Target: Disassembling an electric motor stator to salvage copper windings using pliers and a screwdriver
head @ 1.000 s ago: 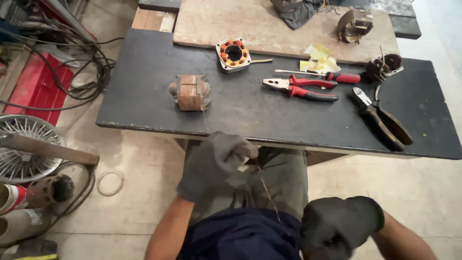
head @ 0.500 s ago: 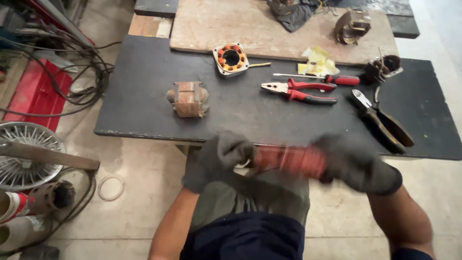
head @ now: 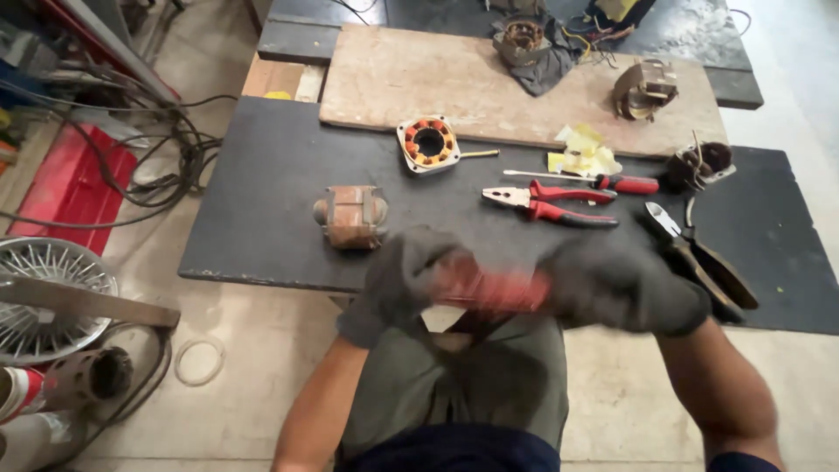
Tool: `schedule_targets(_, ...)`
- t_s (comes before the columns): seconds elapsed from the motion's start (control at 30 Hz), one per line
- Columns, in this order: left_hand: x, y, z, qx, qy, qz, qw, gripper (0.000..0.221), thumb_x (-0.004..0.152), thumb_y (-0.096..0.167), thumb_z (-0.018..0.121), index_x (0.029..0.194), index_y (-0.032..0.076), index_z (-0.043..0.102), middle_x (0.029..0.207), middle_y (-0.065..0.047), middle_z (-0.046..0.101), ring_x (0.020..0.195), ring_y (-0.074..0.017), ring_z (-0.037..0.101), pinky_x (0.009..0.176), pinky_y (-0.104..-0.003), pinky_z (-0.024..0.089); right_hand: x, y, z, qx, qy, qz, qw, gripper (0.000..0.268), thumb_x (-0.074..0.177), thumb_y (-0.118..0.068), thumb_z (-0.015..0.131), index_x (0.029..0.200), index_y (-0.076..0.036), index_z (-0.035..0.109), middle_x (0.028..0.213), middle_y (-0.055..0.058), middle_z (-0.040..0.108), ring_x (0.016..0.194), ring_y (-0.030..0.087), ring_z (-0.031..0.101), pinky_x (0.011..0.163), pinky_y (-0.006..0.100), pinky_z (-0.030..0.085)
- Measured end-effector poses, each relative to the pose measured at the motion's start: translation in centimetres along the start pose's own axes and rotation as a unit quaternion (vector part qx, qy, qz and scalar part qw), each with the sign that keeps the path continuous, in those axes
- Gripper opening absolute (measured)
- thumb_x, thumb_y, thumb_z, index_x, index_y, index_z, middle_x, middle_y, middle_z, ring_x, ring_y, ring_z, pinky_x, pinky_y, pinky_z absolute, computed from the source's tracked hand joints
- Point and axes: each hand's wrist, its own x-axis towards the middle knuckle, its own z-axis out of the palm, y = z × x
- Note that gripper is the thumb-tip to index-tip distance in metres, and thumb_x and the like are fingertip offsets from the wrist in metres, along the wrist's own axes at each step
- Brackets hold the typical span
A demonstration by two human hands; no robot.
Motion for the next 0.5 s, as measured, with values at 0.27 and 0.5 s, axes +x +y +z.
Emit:
schedule_targets(0.27,0.5,-3.0,0.4,0.065,-0.016,0.009,0.998,0.022,0.089,0.022,0.057,0.067,0.021,0.060,0.061,0.001,0.063,0.060,-0.0261,0.064,0.074,-0.033,0.052,1.5,4.2,1.6,-0.202,0.067,0.001,0.977,0.023,0.093,-0.040,0.071,0.107,-0.022,0.070,0.076,0.006,0.072,0.080,0.035,0.073,0.065,0.044,0.057)
schedule_targets(0.5,0.5,-6.3,0.8,0.225,0.081,0.006,0.971,0.011,0.075,0.024,0.066,0.077,0.014,0.064,0.068,-0.011,0.062,0.075,-0.0391,0.065,0.072,-0.049,0.050,3.3,3.0,1.6,0.195,-0.156,-0.177,0.952,0.023,0.091,-0.020,0.072,0.071,-0.015,0.061,0.054,0.003,0.058,0.047,0.024,0.065,0.041,0.028,0.050)
